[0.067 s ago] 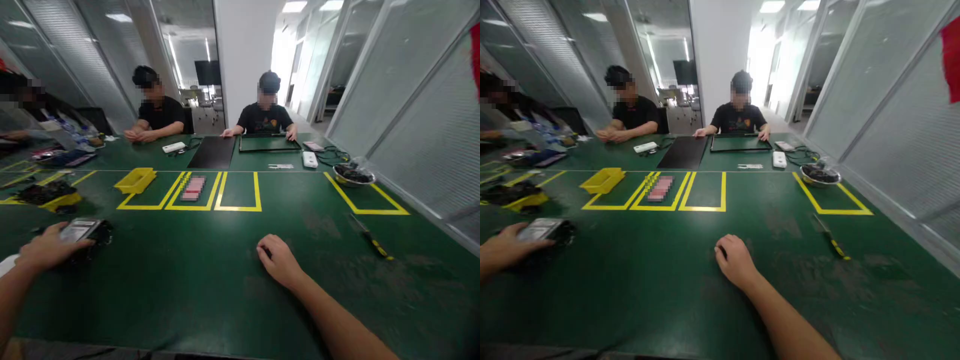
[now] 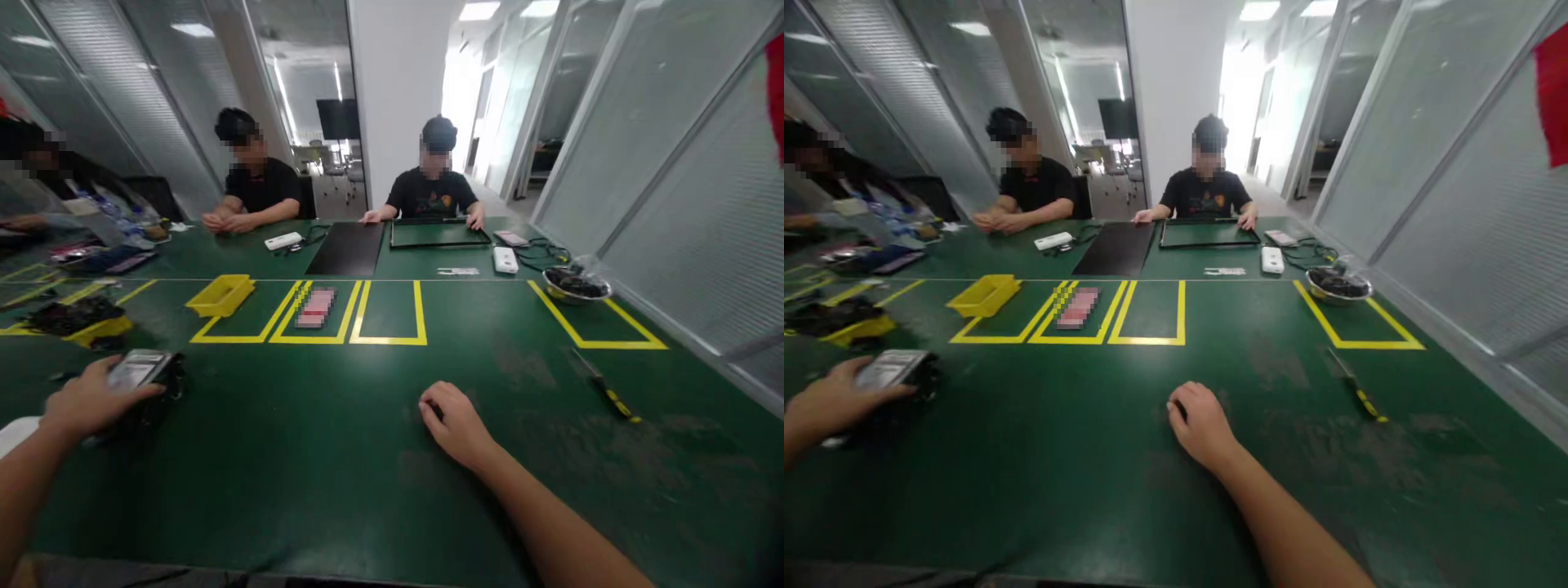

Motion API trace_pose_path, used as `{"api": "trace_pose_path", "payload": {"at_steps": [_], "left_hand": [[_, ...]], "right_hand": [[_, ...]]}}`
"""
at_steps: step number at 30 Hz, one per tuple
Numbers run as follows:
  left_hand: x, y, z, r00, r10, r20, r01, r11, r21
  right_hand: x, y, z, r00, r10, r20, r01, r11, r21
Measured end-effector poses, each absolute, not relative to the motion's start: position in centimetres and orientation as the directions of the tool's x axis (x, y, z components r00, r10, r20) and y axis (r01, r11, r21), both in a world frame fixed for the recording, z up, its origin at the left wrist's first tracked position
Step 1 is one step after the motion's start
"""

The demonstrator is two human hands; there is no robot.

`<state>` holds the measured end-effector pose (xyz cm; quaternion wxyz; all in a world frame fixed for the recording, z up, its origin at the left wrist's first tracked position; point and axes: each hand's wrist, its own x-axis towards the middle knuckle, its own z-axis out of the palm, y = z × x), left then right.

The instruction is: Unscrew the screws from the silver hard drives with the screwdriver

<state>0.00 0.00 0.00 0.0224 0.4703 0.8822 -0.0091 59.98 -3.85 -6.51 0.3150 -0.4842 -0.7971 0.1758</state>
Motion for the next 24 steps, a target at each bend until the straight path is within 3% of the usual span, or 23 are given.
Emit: {"api": "trace_pose_path", "payload": {"at_steps": [3, 7, 12, 19, 24], "left_hand": [[4.5, 0.9, 0.8, -0.455, 0.888, -0.061, 0.883, 0.459, 0.096], [14.3, 1.1, 1.4, -0.161, 0.984, -0.073, 0.969, 0.172, 0.179], [27.6, 0.0, -0.4, 0.111, 0.990, -0.089, 0.961, -0.084, 0.264], [38.7, -0.4, -3.1, 0.153, 0.988, 0.006, 0.976, -0.152, 0.154], [41.6, -0.5, -3.5, 0.129, 0.991, 0.045, 0.976, -0.135, 0.171]], "right_hand": [[60.1, -3.8, -6.4, -0.325, 0.883, 0.340, 0.660, 0.469, -0.587], [60.1, -3.8, -6.2, -0.312, 0.884, 0.349, 0.659, 0.466, -0.591], [60.4, -4.1, -6.2, -0.283, 0.887, 0.364, 0.656, 0.456, -0.602], [61.0, -4.2, -6.3, -0.173, 0.898, 0.404, 0.641, 0.414, -0.646], [60.7, -4.2, -6.6, -0.161, 0.894, 0.418, 0.642, 0.416, -0.644]]}}
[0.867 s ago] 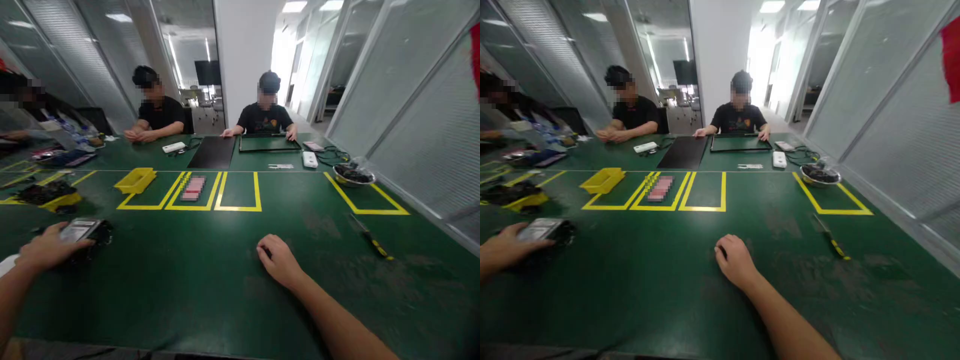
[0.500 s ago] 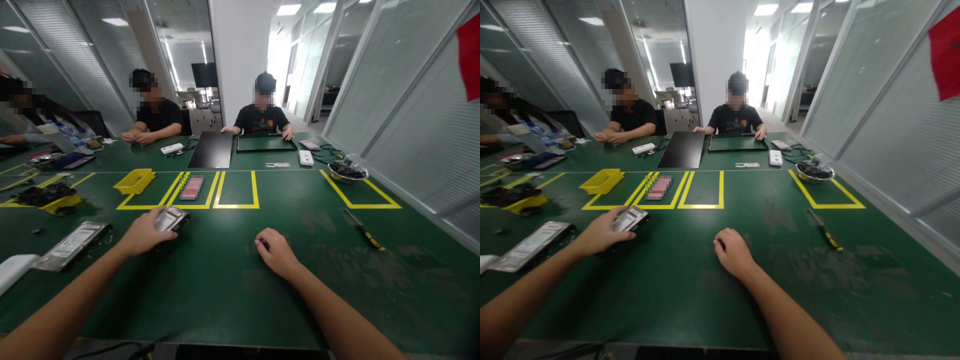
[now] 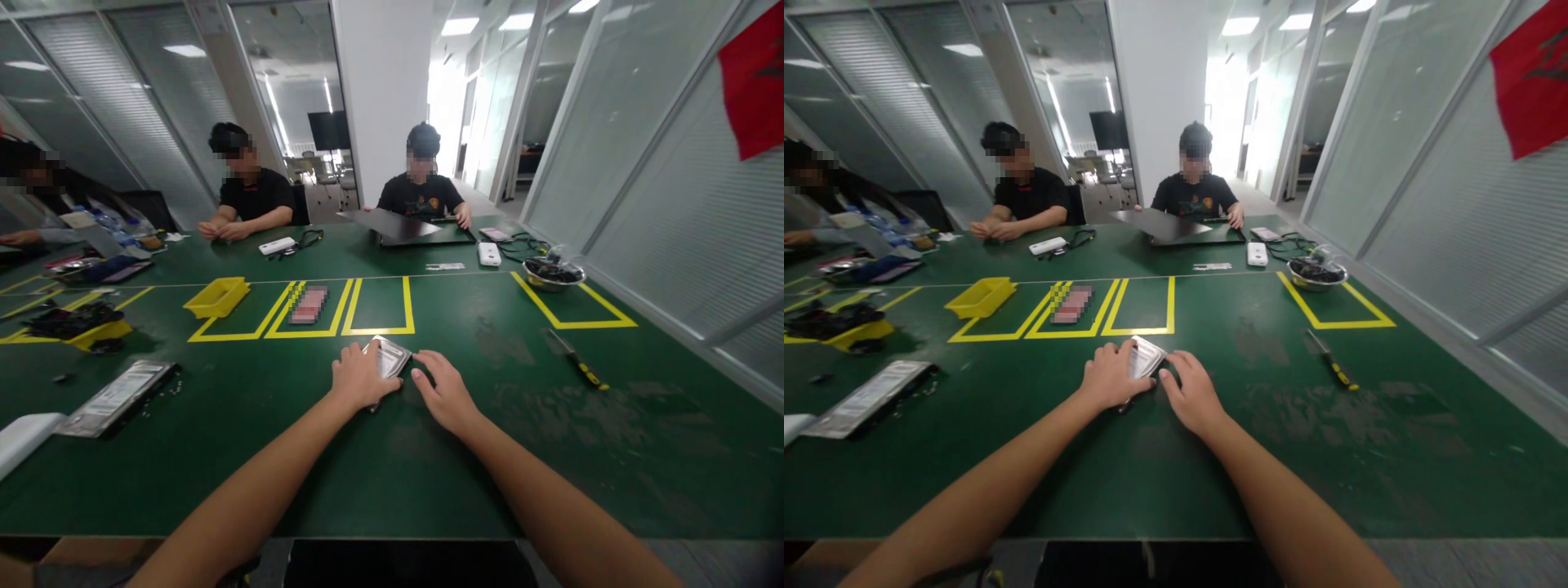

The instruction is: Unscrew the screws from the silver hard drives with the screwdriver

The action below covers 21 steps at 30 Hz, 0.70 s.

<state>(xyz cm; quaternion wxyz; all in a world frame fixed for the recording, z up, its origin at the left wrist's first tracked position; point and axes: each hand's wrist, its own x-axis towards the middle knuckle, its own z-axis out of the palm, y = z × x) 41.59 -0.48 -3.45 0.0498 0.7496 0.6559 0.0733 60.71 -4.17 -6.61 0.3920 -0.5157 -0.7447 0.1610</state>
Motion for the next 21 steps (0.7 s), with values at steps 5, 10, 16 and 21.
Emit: {"api": "trace_pose_path", "payload": {"at_steps": [5, 10, 16, 21], "left_hand": [[41.5, -1.0, -4.0, 0.323, 0.933, 0.157, 0.866, -0.358, 0.349], [38.9, -0.3, -5.5, 0.390, 0.910, 0.142, 0.571, -0.360, 0.738], [37.0, 0.1, -6.8, 0.425, 0.905, -0.005, 0.279, -0.126, 0.952], [37.2, -0.4, -6.6, 0.464, 0.883, -0.077, 0.179, -0.009, 0.984]], "right_hand": [[60.6, -4.2, -7.0, -0.161, 0.906, 0.391, 0.685, 0.387, -0.617], [60.6, -4.5, -6.6, -0.207, 0.929, 0.305, 0.752, 0.351, -0.558], [60.1, -5.6, -5.8, -0.346, 0.923, 0.169, 0.796, 0.384, -0.468], [60.5, -5.9, -4.8, -0.412, 0.909, 0.062, 0.844, 0.406, -0.351]]}}
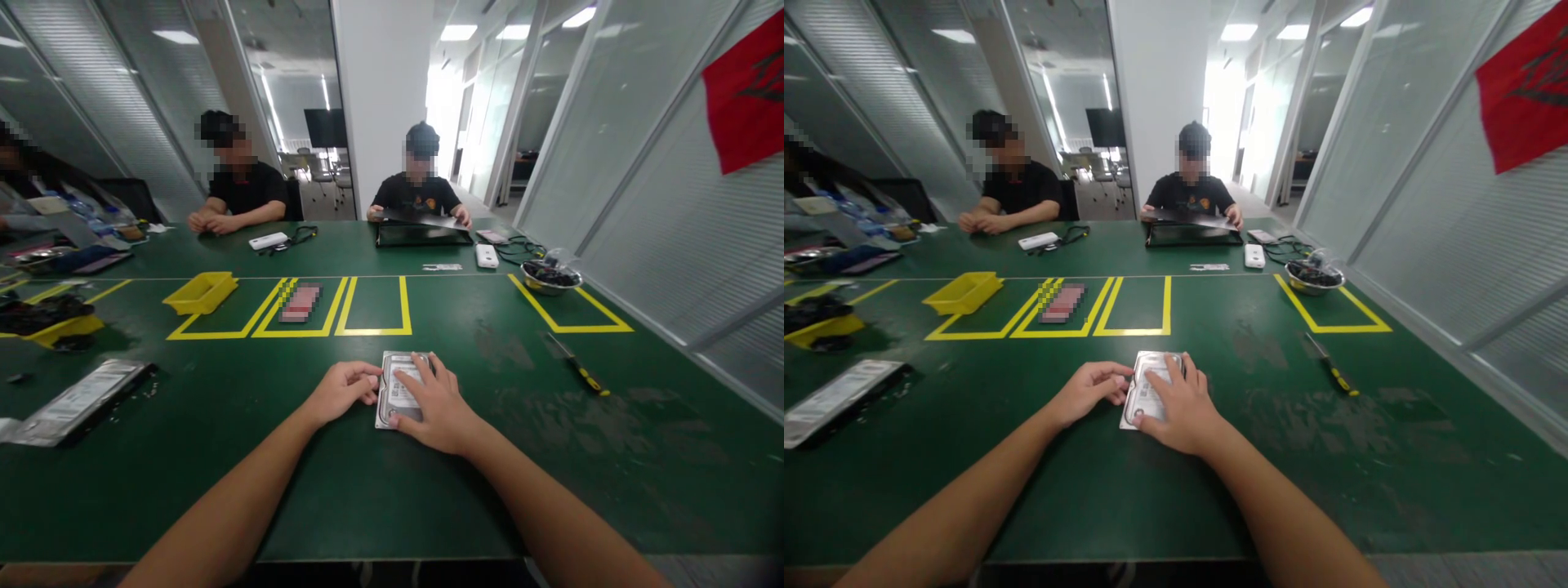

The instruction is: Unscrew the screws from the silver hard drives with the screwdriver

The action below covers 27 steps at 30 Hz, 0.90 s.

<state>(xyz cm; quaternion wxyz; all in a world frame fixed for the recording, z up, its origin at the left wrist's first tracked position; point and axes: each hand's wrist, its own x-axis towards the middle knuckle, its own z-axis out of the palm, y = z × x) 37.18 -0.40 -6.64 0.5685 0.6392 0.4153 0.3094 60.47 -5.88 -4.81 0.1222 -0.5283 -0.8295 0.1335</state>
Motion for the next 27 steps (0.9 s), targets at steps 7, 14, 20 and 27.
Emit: {"api": "trace_pose_path", "payload": {"at_steps": [7, 14, 20, 27], "left_hand": [[37.5, -0.7, -6.5, 0.553, 0.821, -0.140, 0.102, 0.100, 0.990], [38.0, -0.7, -6.5, 0.433, 0.889, -0.147, 0.114, 0.108, 0.988], [34.8, 0.6, -5.0, 0.261, 0.965, -0.021, 0.036, 0.012, 0.999], [22.2, 2.5, -3.1, 0.020, 0.998, 0.060, 0.521, -0.062, 0.851]], "right_hand": [[60.7, -5.8, -4.7, -0.407, 0.899, 0.164, 0.858, 0.438, -0.268], [60.1, -5.8, -5.2, -0.442, 0.881, 0.168, 0.835, 0.472, -0.281], [59.9, -6.0, -5.2, -0.429, 0.892, 0.145, 0.846, 0.453, -0.280], [59.9, -5.9, -5.5, -0.433, 0.885, 0.173, 0.839, 0.465, -0.282]]}}
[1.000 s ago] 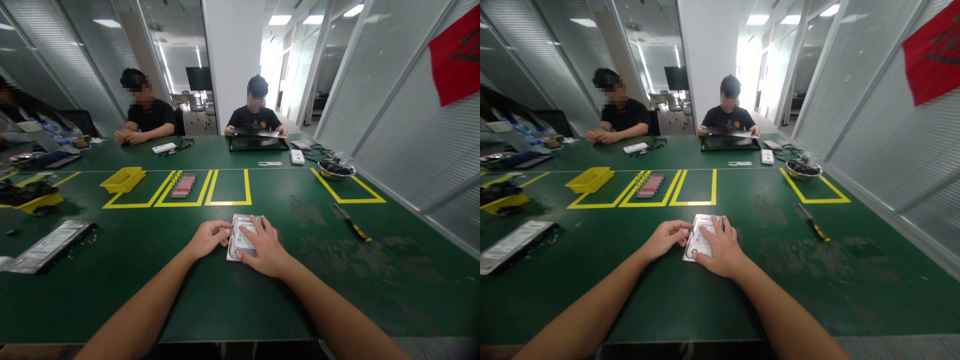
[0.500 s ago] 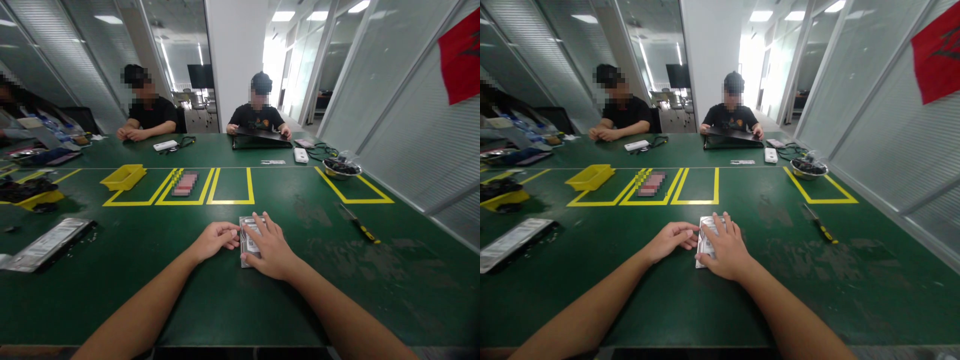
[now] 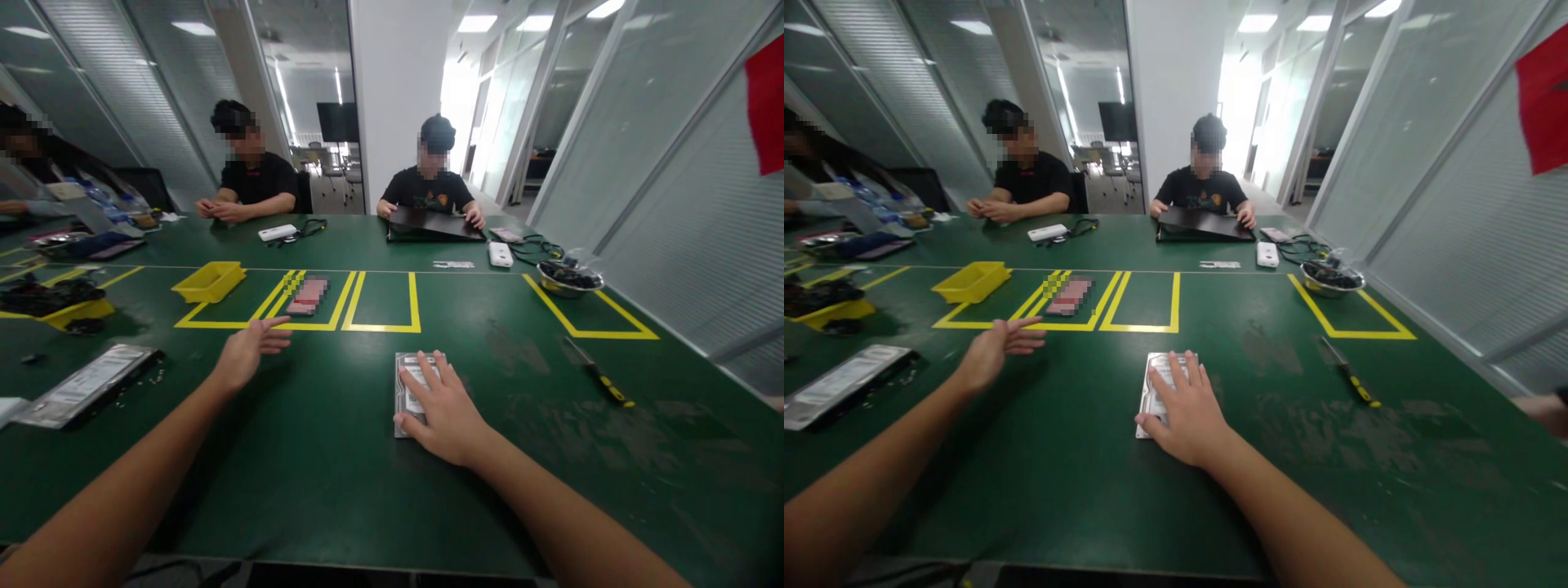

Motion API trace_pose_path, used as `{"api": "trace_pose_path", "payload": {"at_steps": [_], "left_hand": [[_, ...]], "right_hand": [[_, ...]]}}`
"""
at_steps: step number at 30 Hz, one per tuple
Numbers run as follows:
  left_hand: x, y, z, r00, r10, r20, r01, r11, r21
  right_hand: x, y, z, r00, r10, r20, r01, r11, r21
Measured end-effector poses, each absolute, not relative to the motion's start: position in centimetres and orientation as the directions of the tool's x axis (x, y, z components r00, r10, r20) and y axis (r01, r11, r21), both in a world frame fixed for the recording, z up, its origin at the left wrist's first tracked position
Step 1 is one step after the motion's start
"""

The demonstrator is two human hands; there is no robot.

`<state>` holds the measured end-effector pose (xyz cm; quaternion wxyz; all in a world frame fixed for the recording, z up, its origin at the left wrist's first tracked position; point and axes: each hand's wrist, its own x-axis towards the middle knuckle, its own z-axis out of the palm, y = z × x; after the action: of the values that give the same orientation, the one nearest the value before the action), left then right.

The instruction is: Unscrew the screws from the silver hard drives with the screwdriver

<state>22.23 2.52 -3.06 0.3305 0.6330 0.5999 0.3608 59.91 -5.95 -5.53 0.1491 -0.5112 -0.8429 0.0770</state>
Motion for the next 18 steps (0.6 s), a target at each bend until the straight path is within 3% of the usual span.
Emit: {"api": "trace_pose_path", "payload": {"at_steps": [2, 3, 4, 6, 8, 12, 16, 18], "left_hand": [[17.8, 2.6, -2.4, -0.067, 0.991, 0.118, 0.794, -0.018, 0.607], [15.7, 2.6, -2.1, -0.078, 0.989, 0.128, 0.916, 0.021, 0.401], [13.8, 2.6, -1.9, -0.126, 0.984, 0.124, 0.972, 0.098, 0.212], [10.4, 2.6, -1.6, -0.200, 0.979, 0.035, 0.980, 0.200, -0.014], [7.7, 2.7, -1.8, -0.223, 0.970, -0.092, 0.971, 0.212, -0.112], [4.5, 2.6, -3.1, -0.240, 0.962, -0.126, 0.949, 0.206, -0.239], [4.1, 2.4, -4.2, -0.221, 0.964, -0.148, 0.937, 0.167, -0.307], [4.4, 2.2, -4.2, -0.234, 0.963, -0.133, 0.940, 0.189, -0.284]], "right_hand": [[59.9, -5.9, -5.6, -0.434, 0.884, 0.173, 0.838, 0.467, -0.282], [59.9, -5.9, -5.6, -0.435, 0.884, 0.173, 0.837, 0.468, -0.283], [59.9, -5.9, -5.6, -0.436, 0.883, 0.174, 0.836, 0.469, -0.286], [59.9, -5.9, -5.5, -0.437, 0.882, 0.175, 0.833, 0.470, -0.291], [59.8, -5.9, -5.5, -0.436, 0.884, 0.170, 0.833, 0.468, -0.295], [59.8, -6.0, -5.4, -0.431, 0.890, 0.149, 0.839, 0.456, -0.297], [59.9, -6.0, -5.5, -0.434, 0.885, 0.167, 0.834, 0.465, -0.296], [59.9, -6.0, -5.6, -0.435, 0.883, 0.173, 0.833, 0.468, -0.296]]}}
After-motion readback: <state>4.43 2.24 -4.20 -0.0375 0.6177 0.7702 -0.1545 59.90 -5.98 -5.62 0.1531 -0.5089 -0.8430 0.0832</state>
